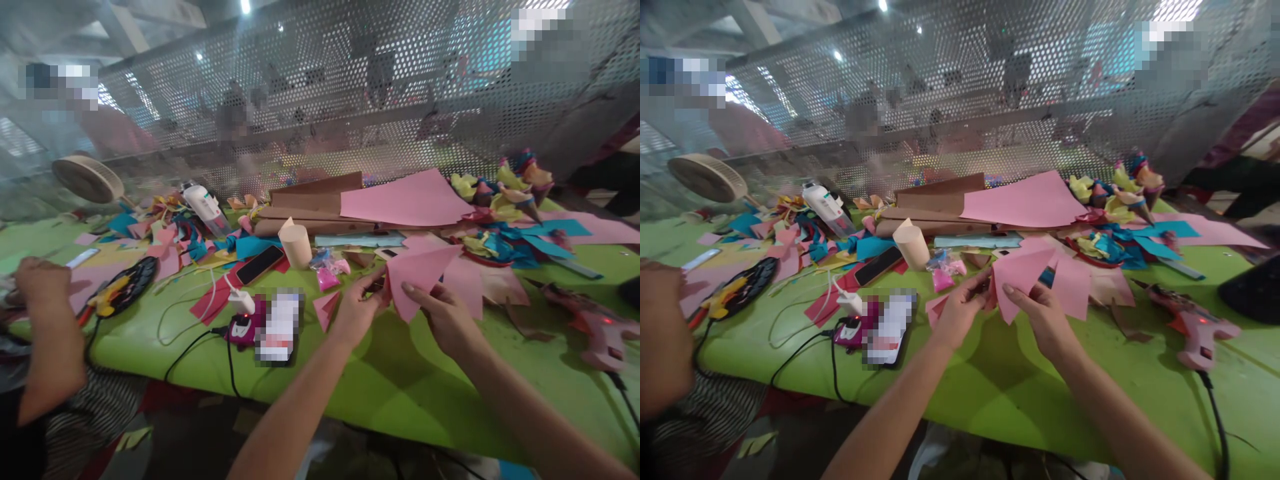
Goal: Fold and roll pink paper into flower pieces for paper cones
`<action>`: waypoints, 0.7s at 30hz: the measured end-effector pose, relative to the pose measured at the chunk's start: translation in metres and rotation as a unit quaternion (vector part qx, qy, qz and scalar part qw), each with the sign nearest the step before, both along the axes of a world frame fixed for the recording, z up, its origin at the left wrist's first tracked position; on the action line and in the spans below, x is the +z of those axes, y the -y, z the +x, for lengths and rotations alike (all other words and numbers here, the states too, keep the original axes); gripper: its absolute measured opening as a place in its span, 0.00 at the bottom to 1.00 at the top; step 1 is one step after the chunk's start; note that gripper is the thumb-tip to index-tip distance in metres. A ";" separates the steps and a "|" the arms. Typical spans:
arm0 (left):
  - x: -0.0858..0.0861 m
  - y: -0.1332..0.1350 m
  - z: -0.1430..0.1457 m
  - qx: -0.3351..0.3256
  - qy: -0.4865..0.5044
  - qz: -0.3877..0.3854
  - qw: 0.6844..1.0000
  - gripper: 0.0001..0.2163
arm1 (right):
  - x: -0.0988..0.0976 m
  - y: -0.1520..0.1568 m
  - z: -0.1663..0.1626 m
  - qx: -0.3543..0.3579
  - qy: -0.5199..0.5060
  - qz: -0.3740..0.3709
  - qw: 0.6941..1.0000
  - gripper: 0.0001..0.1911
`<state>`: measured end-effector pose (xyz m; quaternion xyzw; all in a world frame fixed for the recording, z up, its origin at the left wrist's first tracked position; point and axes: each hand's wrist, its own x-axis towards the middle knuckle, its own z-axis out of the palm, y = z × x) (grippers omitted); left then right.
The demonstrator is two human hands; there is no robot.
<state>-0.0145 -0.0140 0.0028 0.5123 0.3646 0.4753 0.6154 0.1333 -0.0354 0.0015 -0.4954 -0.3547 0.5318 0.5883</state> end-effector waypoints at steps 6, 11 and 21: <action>-0.006 -0.004 0.000 0.010 -0.006 0.011 1.000 0.23 | 0.000 0.000 0.000 0.022 0.016 0.019 0.999 0.23; -0.005 -0.003 0.000 0.022 -0.011 -0.019 1.000 0.23 | -0.001 0.001 -0.001 0.025 0.022 0.007 0.999 0.22; 0.002 0.000 0.000 0.043 -0.057 0.033 0.997 0.24 | 0.002 0.001 -0.004 0.023 0.131 0.057 0.990 0.23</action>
